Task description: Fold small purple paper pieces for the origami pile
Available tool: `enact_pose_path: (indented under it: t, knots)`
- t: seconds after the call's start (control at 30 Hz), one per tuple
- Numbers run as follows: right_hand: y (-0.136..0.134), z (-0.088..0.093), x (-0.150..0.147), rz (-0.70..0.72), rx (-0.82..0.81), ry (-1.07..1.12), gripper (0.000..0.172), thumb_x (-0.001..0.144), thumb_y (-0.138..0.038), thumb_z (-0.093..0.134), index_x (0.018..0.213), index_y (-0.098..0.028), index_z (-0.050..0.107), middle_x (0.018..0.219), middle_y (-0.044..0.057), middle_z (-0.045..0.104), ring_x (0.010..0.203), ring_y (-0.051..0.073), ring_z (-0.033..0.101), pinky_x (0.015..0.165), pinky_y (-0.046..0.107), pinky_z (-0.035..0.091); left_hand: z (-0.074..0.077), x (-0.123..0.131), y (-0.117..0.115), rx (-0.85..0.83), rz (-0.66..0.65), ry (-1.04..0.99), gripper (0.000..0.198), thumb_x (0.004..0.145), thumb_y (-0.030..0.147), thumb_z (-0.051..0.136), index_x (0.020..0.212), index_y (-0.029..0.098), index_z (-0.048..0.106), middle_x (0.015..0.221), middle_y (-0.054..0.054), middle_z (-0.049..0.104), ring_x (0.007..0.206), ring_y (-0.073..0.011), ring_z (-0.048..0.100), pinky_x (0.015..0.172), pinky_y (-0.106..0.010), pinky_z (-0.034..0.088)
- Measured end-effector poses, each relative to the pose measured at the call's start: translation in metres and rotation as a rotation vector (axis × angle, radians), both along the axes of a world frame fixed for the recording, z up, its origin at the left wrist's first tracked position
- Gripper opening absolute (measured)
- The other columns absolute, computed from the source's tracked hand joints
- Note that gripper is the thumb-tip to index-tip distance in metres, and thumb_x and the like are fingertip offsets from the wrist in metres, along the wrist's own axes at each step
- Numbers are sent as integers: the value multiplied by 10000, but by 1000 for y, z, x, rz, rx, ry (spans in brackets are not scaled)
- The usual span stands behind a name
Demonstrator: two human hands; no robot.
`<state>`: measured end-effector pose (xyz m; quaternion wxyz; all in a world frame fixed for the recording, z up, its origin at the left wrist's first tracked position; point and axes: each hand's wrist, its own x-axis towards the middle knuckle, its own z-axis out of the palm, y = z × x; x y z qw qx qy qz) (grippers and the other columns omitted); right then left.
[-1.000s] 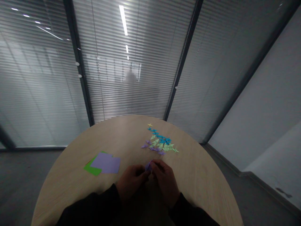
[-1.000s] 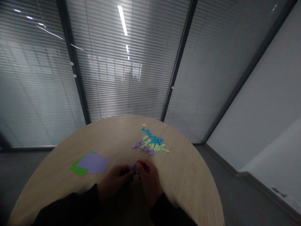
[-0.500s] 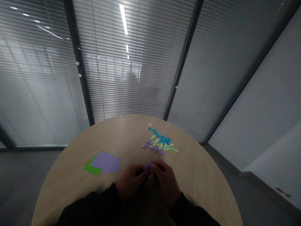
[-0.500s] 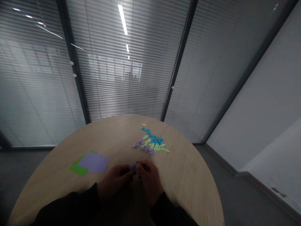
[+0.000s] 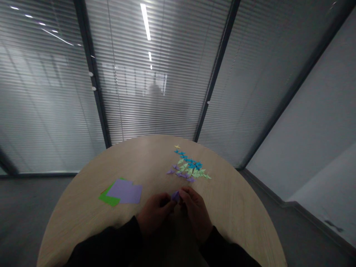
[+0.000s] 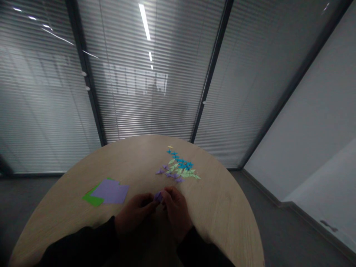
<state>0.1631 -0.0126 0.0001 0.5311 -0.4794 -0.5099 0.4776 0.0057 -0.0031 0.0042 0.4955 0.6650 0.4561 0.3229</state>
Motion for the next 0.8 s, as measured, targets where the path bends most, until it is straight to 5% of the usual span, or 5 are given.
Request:
enact_pose_path:
  t: [0.23,0.47,0.8]
  knots:
    - [-1,7,1,-42,-31,-80,291,792,-456,667,804,-165,677,685,-6,612,627,144,521,595,255,431,-6,1,1,11,9,-52,458,805,589,577,772,136,628,653,11,537,629,-154,494,570,-270,353]
    - [-2,4,2,24,18,-118,286,831,-438,653,899,-167,717,811,40,688,726,178,588,673,285,477,-8,1,3,-104,5,-274,521,839,645,525,890,140,641,852,-92,714,712,-191,648,653,-306,498]
    - [-3,5,0,4,28,-213,263,847,-413,640,876,-170,736,760,28,664,677,159,556,634,270,447,-12,-2,5,-98,82,-196,473,821,606,572,830,142,664,688,-32,674,487,-102,490,456,-219,404]
